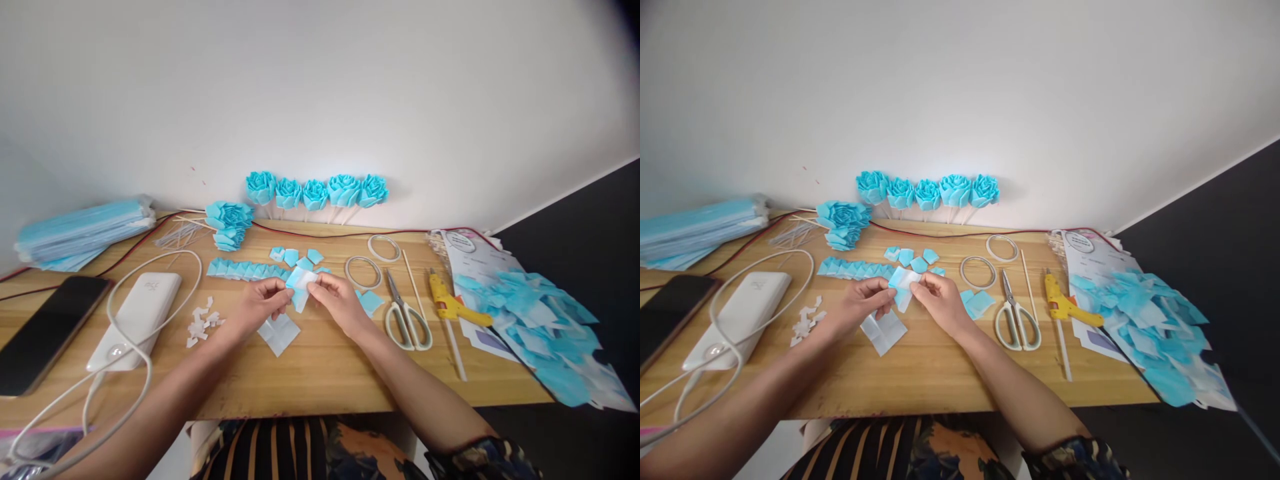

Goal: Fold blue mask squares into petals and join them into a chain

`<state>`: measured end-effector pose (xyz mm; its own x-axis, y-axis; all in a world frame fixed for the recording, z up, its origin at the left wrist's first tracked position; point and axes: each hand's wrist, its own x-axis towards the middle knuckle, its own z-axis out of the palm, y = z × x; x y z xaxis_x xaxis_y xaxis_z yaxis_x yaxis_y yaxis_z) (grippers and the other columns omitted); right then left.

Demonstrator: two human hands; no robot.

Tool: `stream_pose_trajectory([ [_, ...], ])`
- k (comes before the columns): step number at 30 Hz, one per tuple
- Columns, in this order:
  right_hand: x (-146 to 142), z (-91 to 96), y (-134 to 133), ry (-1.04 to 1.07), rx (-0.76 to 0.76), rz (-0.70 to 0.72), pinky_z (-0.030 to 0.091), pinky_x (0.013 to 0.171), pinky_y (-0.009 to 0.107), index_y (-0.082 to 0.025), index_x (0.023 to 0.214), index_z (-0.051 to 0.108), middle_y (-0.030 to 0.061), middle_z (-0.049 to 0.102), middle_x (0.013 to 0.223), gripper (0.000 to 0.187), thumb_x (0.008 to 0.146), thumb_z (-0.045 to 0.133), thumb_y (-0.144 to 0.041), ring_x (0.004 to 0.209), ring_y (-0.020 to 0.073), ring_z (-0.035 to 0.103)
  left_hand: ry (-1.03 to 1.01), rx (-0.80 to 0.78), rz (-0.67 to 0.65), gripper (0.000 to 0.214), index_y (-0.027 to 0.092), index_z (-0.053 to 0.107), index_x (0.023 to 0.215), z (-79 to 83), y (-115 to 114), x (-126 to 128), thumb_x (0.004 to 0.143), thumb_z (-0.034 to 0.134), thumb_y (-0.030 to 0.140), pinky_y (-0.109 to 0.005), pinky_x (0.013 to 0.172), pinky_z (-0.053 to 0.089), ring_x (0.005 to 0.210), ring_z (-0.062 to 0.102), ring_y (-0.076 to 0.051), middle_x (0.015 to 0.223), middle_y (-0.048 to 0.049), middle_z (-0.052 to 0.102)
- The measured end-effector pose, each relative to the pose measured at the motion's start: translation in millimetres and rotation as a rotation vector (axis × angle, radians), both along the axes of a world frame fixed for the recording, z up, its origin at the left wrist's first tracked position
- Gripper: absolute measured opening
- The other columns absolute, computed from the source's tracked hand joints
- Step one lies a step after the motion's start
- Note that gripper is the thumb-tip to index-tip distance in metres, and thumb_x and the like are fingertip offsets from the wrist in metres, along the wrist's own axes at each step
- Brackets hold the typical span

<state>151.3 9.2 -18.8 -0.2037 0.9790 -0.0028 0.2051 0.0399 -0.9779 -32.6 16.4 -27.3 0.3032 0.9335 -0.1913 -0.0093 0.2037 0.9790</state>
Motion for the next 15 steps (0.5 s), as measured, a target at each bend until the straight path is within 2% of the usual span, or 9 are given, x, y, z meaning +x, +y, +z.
stream_pose_trajectory([
  [5, 1.2, 0.9, 0.7, -0.008, -0.018, -0.008, 0.035, 0.058, 0.026, -0.019, 0.061, 0.052, -0.0025, 0.049, 0.059, 0.032, 0.084, 0.055, -0.041, 0.060, 0.0129, 0.045, 0.013, 0.007, -0.008, 0.029, 0.016, 0.057, 0.062, -2.1, 0.2, -0.5, 0.069, 0.071, 0.040, -0.020, 0.043, 0.035, 0.041, 0.044, -0.007, 0.049, 0.0039, 0.054],
  [9, 3.0, 4.2, 0.9, 0.070, -0.035, 0.036, 0.043, 0.069, 0.028, -0.019, 0.084, 0.063, 0.0005, 0.061, 0.078, 0.023, 0.085, 0.055, -0.041, 0.074, 0.0155, 0.055, 0.049, 0.032, -0.038, 0.028, 0.017, 0.055, 0.061, -3.5, -1.2, 0.3, 0.069, 0.071, 0.038, -0.019, 0.044, 0.033, 0.043, 0.043, -0.007, 0.048, 0.0048, 0.052],
  [11, 2.8, 4.9, 0.7, 0.118, -0.068, 0.050, 0.045, 0.077, 0.029, -0.020, 0.096, 0.064, 0.0019, 0.066, 0.090, 0.024, 0.083, 0.059, -0.040, 0.084, 0.0176, 0.059, 0.067, 0.048, -0.043, 0.027, 0.017, 0.055, 0.061, -4.8, -1.9, 1.0, 0.070, 0.070, 0.037, -0.019, 0.044, 0.032, 0.043, 0.042, -0.007, 0.049, 0.0052, 0.051],
  [15, 0.5, 2.7, 0.8, 0.201, -0.116, 0.057, 0.047, 0.085, 0.031, -0.021, 0.105, 0.063, 0.0031, 0.067, 0.101, 0.029, 0.079, 0.064, -0.035, 0.095, 0.0191, 0.062, 0.069, 0.044, -0.018, 0.028, 0.017, 0.055, 0.063, -8.3, -2.6, 1.4, 0.071, 0.070, 0.039, -0.019, 0.044, 0.032, 0.042, 0.041, -0.007, 0.049, 0.0055, 0.050],
])
